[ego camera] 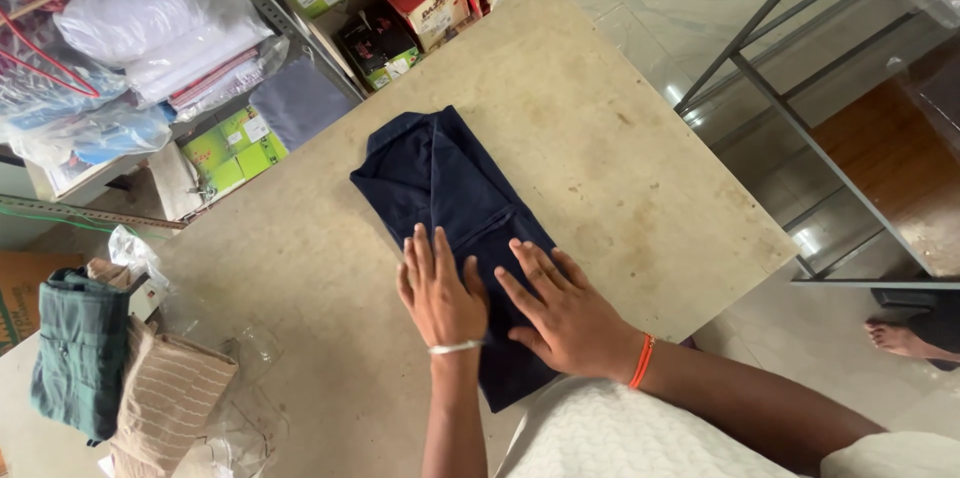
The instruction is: The person folds a navy polo shirt on a table, pressing the folds flat by hand, then slides the folded shirt into a clear plastic bag and smooths the bag over it. They then lay out a pink polo shirt, spread it flat, and begin folding it in half.
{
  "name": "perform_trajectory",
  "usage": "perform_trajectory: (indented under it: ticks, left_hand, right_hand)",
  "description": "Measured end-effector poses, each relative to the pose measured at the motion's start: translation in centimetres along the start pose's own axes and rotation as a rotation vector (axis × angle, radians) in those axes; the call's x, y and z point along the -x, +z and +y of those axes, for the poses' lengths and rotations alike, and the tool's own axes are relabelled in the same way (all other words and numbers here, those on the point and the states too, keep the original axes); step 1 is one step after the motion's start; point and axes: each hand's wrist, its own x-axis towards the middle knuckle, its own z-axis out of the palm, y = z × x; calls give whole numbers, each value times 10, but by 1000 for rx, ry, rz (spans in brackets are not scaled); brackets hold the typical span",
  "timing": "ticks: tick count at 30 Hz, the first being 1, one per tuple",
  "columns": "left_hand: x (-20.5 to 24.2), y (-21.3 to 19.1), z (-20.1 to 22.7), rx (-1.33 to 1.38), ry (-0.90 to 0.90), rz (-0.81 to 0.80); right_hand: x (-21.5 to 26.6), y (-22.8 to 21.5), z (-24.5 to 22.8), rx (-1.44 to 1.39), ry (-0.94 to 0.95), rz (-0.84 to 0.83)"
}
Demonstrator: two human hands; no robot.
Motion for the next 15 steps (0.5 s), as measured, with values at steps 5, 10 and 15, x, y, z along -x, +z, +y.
perform_trajectory:
  ticks: [5, 10, 15]
  left_hand:
    - [27, 27, 12, 39, -37, -160]
    - [37, 60, 3, -45, -71, -269]
    - [34, 57, 6, -71, -97, -289]
  right_hand:
    - [-18, 14, 18, 32, 19, 52]
    - [-30, 75, 54, 77, 69, 17]
    - [-33, 76, 56, 63, 101, -9]
